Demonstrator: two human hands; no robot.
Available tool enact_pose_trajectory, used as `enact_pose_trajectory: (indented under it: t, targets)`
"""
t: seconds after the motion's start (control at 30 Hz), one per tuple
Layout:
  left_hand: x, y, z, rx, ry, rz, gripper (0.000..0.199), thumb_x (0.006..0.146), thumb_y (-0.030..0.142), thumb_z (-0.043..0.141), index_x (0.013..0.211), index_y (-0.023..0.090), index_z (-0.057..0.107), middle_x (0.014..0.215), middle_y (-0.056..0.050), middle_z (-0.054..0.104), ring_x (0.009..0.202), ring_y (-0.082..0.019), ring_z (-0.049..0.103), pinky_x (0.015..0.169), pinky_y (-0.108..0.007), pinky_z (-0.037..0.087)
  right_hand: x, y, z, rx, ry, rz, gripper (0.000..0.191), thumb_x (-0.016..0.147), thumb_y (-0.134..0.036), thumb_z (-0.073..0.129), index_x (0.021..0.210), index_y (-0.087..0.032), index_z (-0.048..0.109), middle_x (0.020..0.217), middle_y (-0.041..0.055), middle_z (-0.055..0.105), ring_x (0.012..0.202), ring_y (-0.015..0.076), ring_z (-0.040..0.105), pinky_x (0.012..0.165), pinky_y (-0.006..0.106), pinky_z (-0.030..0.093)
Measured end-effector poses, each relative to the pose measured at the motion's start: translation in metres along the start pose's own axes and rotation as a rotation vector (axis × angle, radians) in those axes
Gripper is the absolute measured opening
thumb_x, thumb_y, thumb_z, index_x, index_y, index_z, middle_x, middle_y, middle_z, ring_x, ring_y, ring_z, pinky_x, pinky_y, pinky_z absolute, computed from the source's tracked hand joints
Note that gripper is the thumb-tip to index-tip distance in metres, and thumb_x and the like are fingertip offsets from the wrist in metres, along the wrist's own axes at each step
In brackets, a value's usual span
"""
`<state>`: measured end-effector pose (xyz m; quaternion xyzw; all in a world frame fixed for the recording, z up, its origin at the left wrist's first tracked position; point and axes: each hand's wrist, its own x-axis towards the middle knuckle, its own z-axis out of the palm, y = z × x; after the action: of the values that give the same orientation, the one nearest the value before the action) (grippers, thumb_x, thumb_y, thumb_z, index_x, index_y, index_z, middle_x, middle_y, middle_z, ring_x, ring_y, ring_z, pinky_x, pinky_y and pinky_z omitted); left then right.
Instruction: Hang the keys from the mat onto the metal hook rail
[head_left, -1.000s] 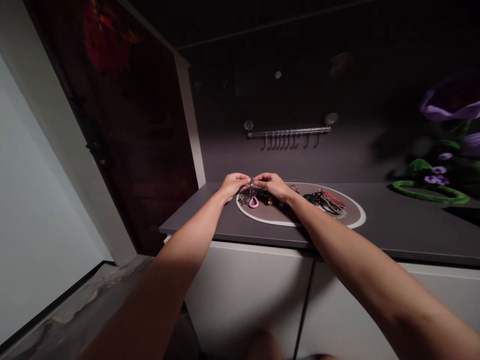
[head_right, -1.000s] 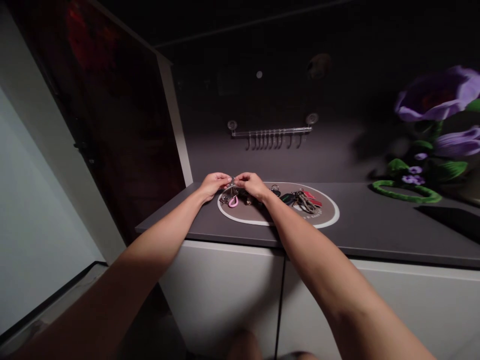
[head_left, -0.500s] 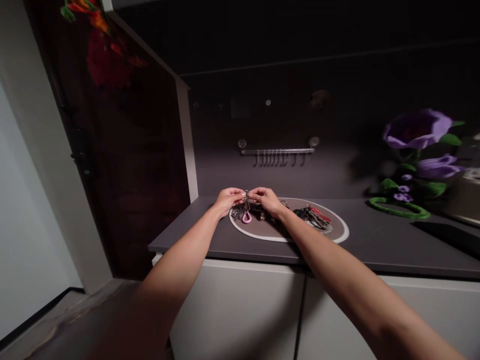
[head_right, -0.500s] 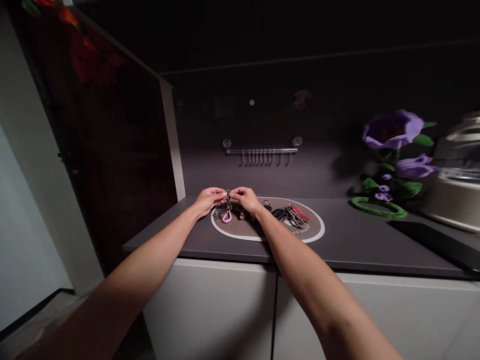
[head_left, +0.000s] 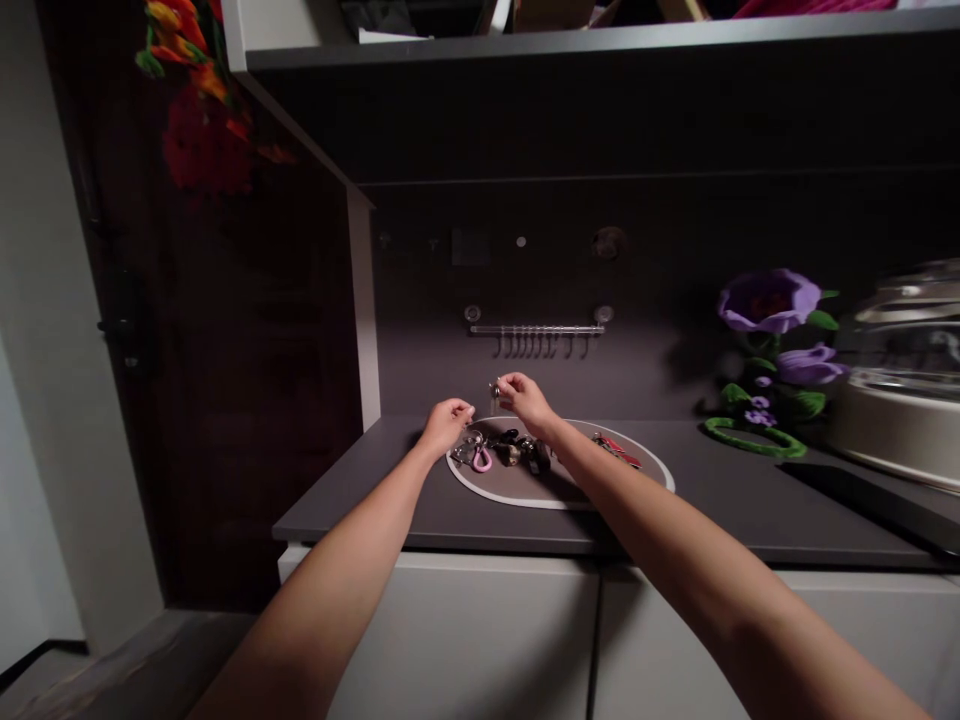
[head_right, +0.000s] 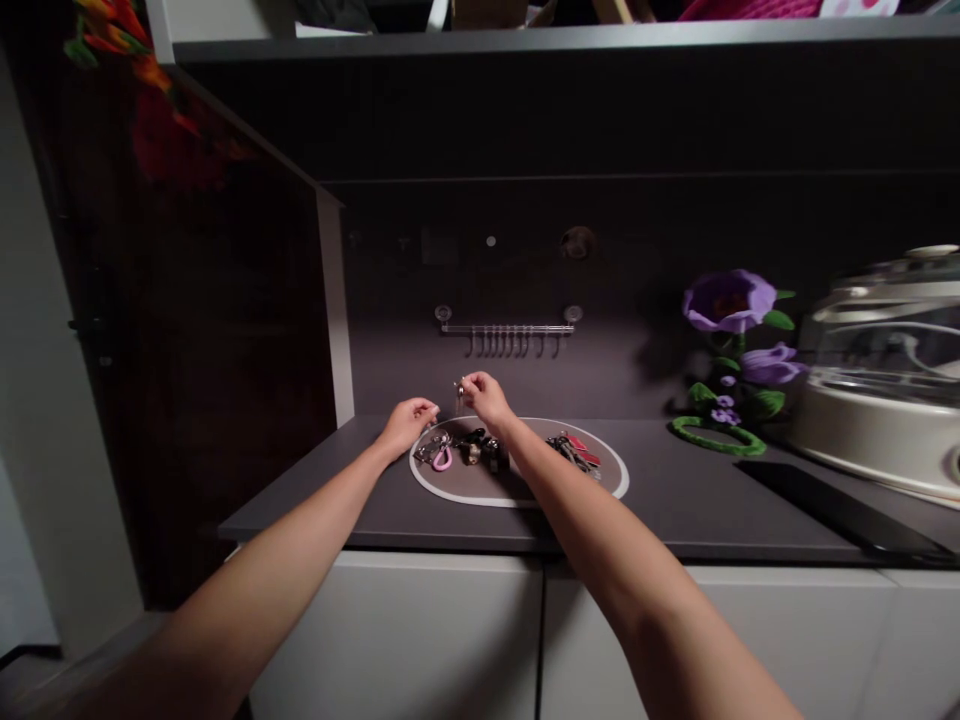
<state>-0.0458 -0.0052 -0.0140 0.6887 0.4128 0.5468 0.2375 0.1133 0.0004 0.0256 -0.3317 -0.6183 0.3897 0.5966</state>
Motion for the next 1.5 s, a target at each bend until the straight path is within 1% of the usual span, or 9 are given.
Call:
enact_pose_trajectory:
  t: [0.1,0.23,0.37,0.53,0.67,0.9,1.17,1.3,1.5]
  targets:
    - [0.000,-0.003,0.000,0.208,-0.026,0.089,0.017,0.075,0.026,0.050,0.070,0.014,0.061,0.063,-0.002,0.061,0.059,-0.012,0.052,0.060,-0.023,0.039,0.020,-0.013,0.001,0.075,0.101,0.037,0.014,0.072,-0.026,0.056,0.071,-0.017,0.045,0.067,-0.0022,0.054,0.058,0.0063,0.050,0.055,0.020,0.043]
    - [-0.003,-0.001,-0.002,0.417,-0.058,0.174,0.021,0.077,0.026,0.047,0.071,0.016,0.064,0.067,-0.003,0.063,0.064,-0.014,0.053,0.062,-0.024,0.037,0.044,-0.026,0.005,0.133,0.163,0.045,0.014,0.076,-0.018,0.052,0.064,-0.016,0.044,0.057,-0.0019,0.051,0.056,0.0080,0.055,0.051,0.019,0.045]
    - [-0.004,0.002,-0.004,0.470,-0.058,0.181,0.022,0.079,0.025,0.045,0.073,0.017,0.064,0.071,-0.003,0.064,0.068,-0.015,0.054,0.064,-0.024,0.037,0.064,-0.029,0.010,0.182,0.253,0.103,0.017,0.078,-0.011,0.047,0.062,-0.015,0.044,0.052,-0.0017,0.050,0.050,0.0079,0.054,0.049,0.021,0.048]
    - [-0.004,0.004,-0.004,0.511,-0.055,0.176,0.022,0.079,0.023,0.044,0.074,0.017,0.065,0.076,-0.004,0.065,0.073,-0.015,0.055,0.067,-0.024,0.038,0.084,-0.022,0.013,0.255,0.373,0.147,0.014,0.079,-0.007,0.046,0.067,-0.015,0.045,0.051,-0.0024,0.049,0.048,0.0085,0.055,0.048,0.022,0.050]
    - [-0.003,0.002,-0.005,0.506,-0.053,0.192,0.022,0.080,0.023,0.045,0.073,0.017,0.065,0.076,-0.005,0.065,0.072,-0.015,0.055,0.066,-0.024,0.037,0.093,-0.016,0.015,0.299,0.424,0.180,0.011,0.080,-0.007,0.045,0.071,-0.014,0.046,0.052,-0.0025,0.049,0.049,0.0085,0.056,0.048,0.022,0.051]
    - [-0.002,-0.001,-0.005,0.473,-0.049,0.205,0.020,0.079,0.023,0.046,0.071,0.017,0.064,0.071,-0.004,0.064,0.068,-0.015,0.054,0.063,-0.024,0.036,0.094,-0.012,0.015,0.342,0.433,0.212,0.014,0.083,-0.009,0.042,0.070,-0.014,0.045,0.052,-0.0016,0.050,0.047,0.0074,0.055,0.046,0.020,0.050]
    - [0.000,-0.007,-0.006,0.339,-0.021,0.137,0.019,0.077,0.025,0.047,0.071,0.015,0.062,0.066,-0.002,0.062,0.062,-0.013,0.053,0.059,-0.023,0.036,0.091,0.000,0.011,0.322,0.420,0.233,0.008,0.079,-0.008,0.047,0.073,-0.013,0.049,0.051,-0.0025,0.050,0.045,0.0079,0.054,0.046,0.021,0.050]
    - [0.002,-0.010,-0.005,0.248,-0.009,0.099,0.018,0.075,0.026,0.048,0.071,0.014,0.061,0.064,-0.002,0.061,0.059,-0.012,0.052,0.058,-0.022,0.037,0.087,0.001,0.007,0.293,0.374,0.239,0.008,0.078,-0.006,0.047,0.076,-0.013,0.049,0.049,-0.0025,0.051,0.045,0.0081,0.054,0.047,0.021,0.049]
    - [0.003,-0.010,-0.006,0.107,-0.016,0.027,0.016,0.073,0.026,0.049,0.068,0.014,0.058,0.061,-0.001,0.059,0.056,-0.011,0.051,0.057,-0.022,0.039,0.077,-0.004,0.002,0.239,0.308,0.245,0.017,0.077,-0.002,0.041,0.066,-0.015,0.046,0.044,-0.0041,0.046,0.043,0.0066,0.049,0.052,0.023,0.050]
